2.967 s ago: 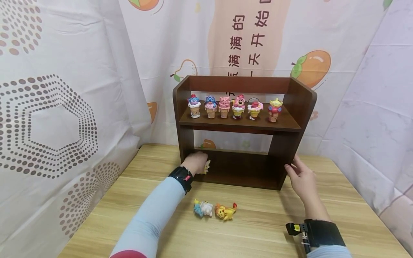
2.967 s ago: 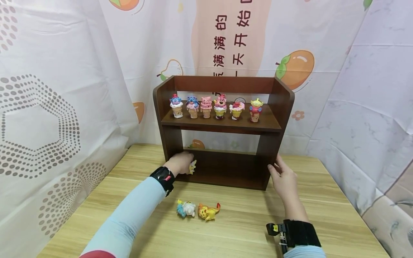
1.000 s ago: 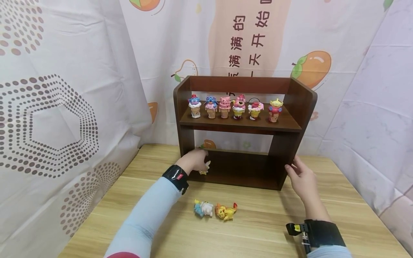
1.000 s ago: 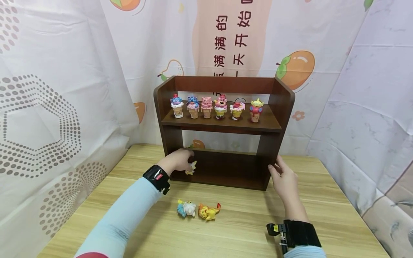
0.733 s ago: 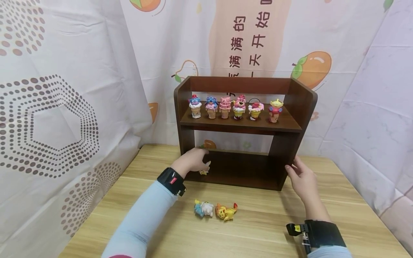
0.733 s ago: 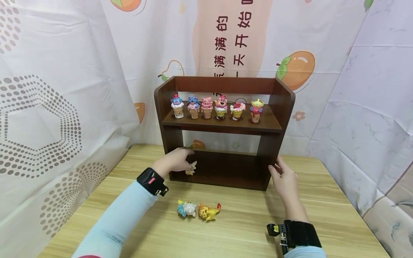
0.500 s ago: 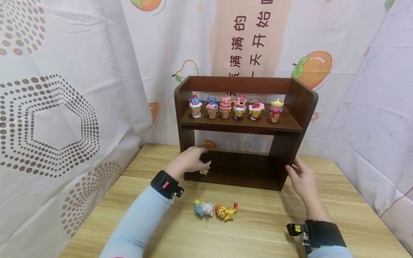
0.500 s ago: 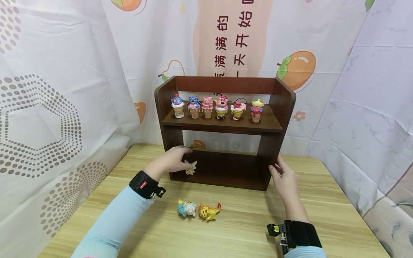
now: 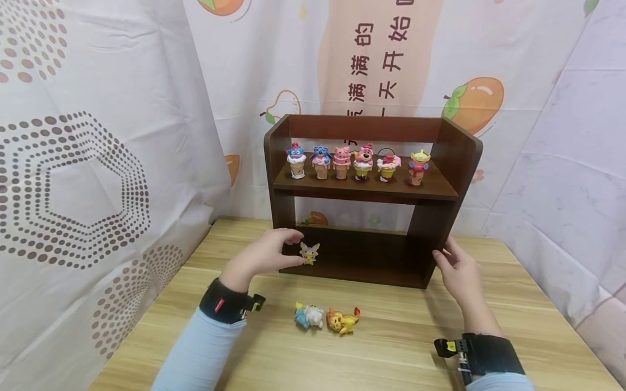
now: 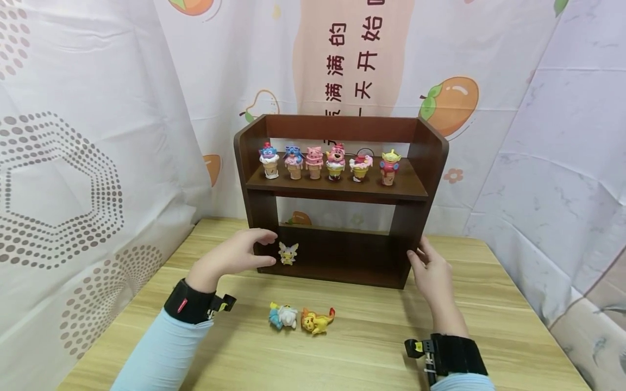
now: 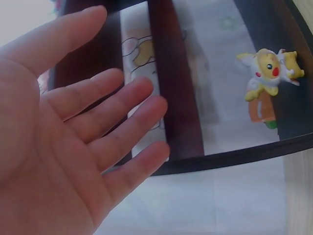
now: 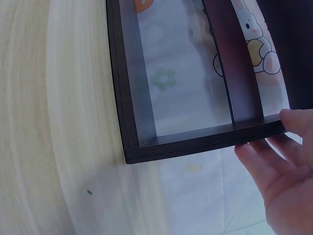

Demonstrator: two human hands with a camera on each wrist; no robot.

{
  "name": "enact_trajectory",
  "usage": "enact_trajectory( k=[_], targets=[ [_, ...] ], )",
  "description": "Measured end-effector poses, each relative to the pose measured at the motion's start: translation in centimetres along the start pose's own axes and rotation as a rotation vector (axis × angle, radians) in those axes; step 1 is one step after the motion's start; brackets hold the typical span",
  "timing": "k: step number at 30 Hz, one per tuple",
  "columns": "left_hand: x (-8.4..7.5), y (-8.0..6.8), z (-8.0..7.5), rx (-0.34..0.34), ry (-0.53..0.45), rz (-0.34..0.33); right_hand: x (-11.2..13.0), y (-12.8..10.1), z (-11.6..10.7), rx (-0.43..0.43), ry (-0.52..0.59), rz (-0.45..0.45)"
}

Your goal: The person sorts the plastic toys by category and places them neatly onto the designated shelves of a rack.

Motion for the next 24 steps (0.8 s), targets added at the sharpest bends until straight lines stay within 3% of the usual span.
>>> enact_trajectory(
  k=[9,18,24],
  targets=[
    [0.2,-2.9,-0.3,-0.012,-0.032,0.017,-0.1,0.1,0.3,-0.014,0.015,-0.014],
    [1.4,-4.3,-0.7,-0.039,-0.070,-0.010,-0.1,0.0,0.1,-0.018,0.014,-0.014],
    [2.8,-4.6,0.2,0.043,-0.080,-0.080,0.0,0.0,0.1,-0.012,0.018,-0.025]
  ],
)
Point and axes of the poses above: each hand's wrist, its own y-axis towards the middle knuckle, its own z-axis out of the palm, x = y × z, the point moved 9 cm from there along y, towards the middle knuckle, and after that the axes turned 2 degrees about -y, right-handed, at the moved point
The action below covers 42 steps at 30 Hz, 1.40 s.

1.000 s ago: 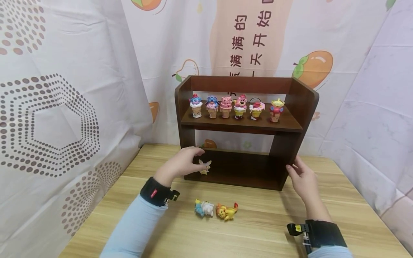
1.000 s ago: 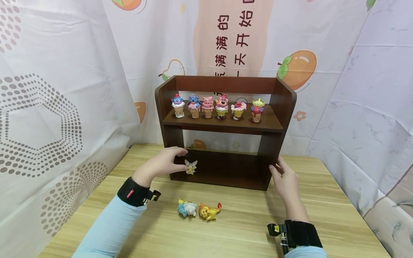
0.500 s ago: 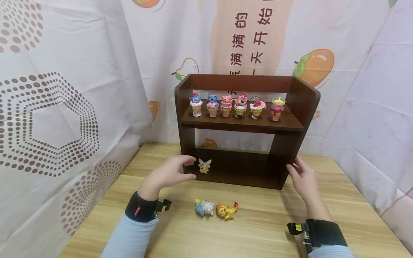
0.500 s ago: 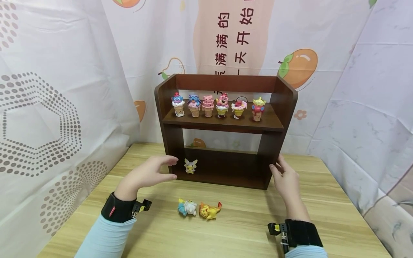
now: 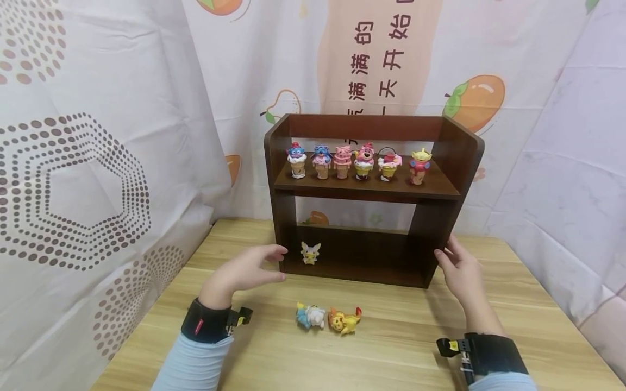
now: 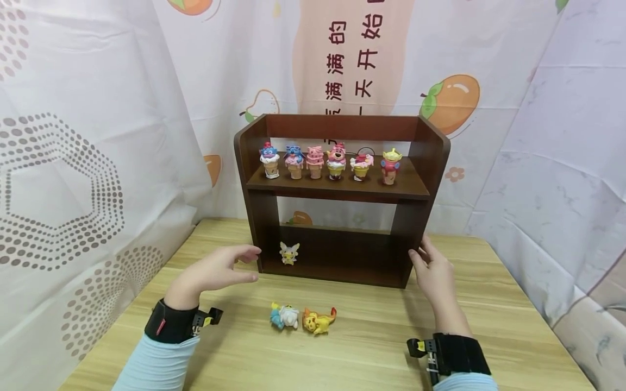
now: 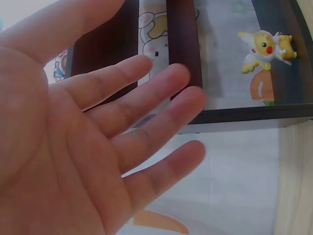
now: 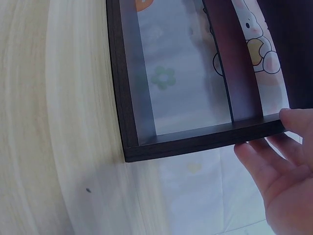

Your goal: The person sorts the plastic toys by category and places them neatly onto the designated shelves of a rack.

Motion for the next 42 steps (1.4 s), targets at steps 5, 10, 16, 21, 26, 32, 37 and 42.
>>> enact_trajectory(
  k=[5,10,16,21,26,32,37,42],
  targets=[
    [0.0,0.4,1.5,0.087,-0.034,-0.003,0.1,0.2,-0.1,-0.010,-0.006,-0.011],
    [-0.5,0.8,3.1,0.155,-0.025,-0.003,0.1,0.2,-0.1,-0.009,-0.010,-0.012],
    [-1.1,1.1,5.2,0.215,-0.010,0.010,-0.1,0.1,-0.1,-0.014,-0.014,-0.003],
    [-1.3,1.4,6.9,0.256,0.019,0.027,-0.1,0.1,-0.1,-0.015,-0.020,0.000],
    [-1.8,1.6,8.2,0.292,0.075,0.034,0.0,0.0,-0.1,-0.010,-0.030,0.006],
    [-2.4,1.7,9.9,0.342,0.082,0.034,-0.1,0.0,-0.1,-0.012,-0.040,0.003],
    [-2.6,1.8,11.0,0.355,0.125,0.038,-0.1,0.1,-0.1,-0.012,-0.048,0.006],
    [-2.6,2.0,12.0,0.376,0.158,0.056,0.0,0.1,-0.1,-0.007,-0.043,0.008]
  ],
)
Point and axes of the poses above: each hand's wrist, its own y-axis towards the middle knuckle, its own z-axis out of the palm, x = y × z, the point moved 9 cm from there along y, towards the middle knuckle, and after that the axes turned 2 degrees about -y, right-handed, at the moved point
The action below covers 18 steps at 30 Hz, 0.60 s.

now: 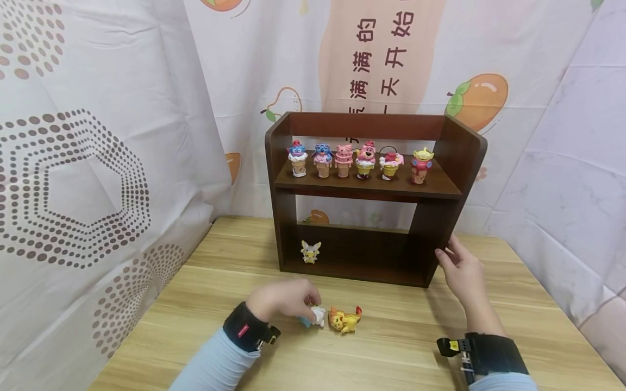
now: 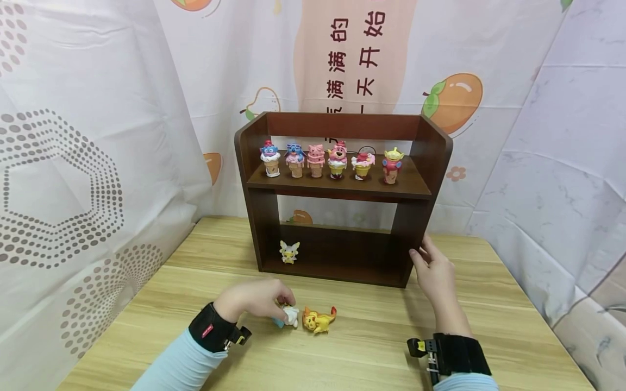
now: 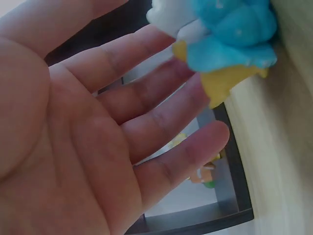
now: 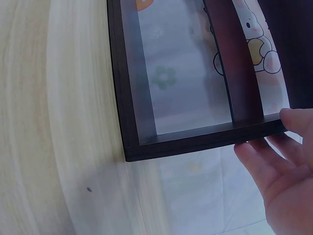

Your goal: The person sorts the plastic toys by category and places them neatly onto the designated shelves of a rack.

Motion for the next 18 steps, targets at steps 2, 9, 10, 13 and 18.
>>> enact_trajectory(
  k=[2,9,10,13,18],
  targets=[
    [-0.03,0.15,0.23,0.006,0.007,0.008,0.08,-0.03,-0.03,0.002,0.001,0.003],
    [0.02,0.29,0.46,0.012,-0.008,0.004,0.16,-0.13,-0.03,0.009,0.015,0.012],
    [-0.03,0.28,0.46,0.013,-0.013,0.003,0.14,-0.12,-0.03,0.007,0.016,0.012],
    [-0.24,0.25,0.53,0.015,-0.017,0.005,0.10,-0.08,-0.03,-0.001,0.019,0.008],
    [-0.46,0.13,0.88,0.021,-0.039,-0.015,0.07,-0.14,0.04,0.002,0.027,0.000]
  ],
)
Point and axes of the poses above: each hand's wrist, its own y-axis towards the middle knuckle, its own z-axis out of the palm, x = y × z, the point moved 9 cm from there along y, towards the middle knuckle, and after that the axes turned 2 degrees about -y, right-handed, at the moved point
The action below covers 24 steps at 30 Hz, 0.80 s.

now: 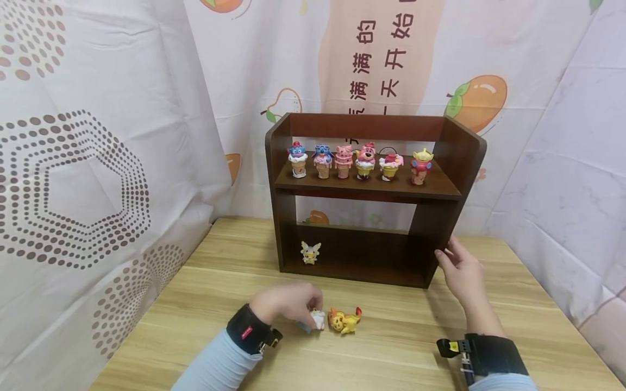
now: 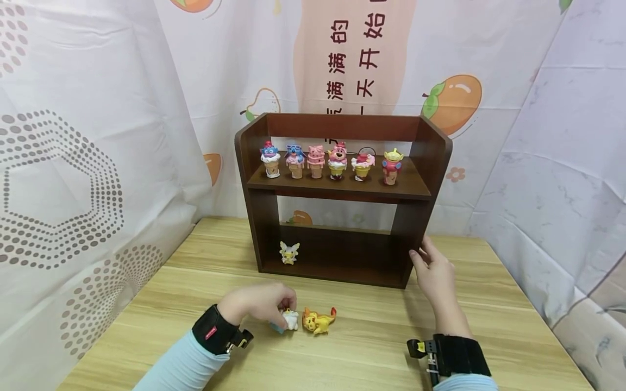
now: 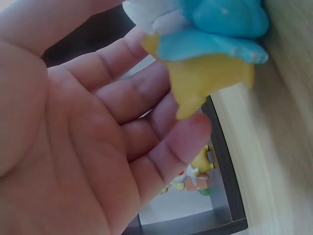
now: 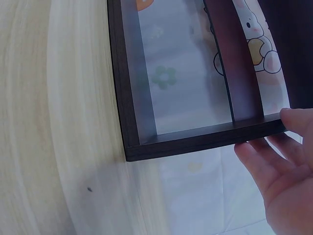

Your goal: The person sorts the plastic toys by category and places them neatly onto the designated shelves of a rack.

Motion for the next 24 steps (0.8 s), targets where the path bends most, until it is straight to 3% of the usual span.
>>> enact_trajectory(
  k=[15,24],
  targets=[
    [-0.20,-0.12,0.89,0.023,-0.041,-0.014,-0.15,0.05,0.05,-0.008,-0.017,0.008],
    [-0.62,-0.54,0.41,0.060,-0.049,0.035,-0.24,0.09,0.11,-0.006,-0.016,0.009]
  ],
)
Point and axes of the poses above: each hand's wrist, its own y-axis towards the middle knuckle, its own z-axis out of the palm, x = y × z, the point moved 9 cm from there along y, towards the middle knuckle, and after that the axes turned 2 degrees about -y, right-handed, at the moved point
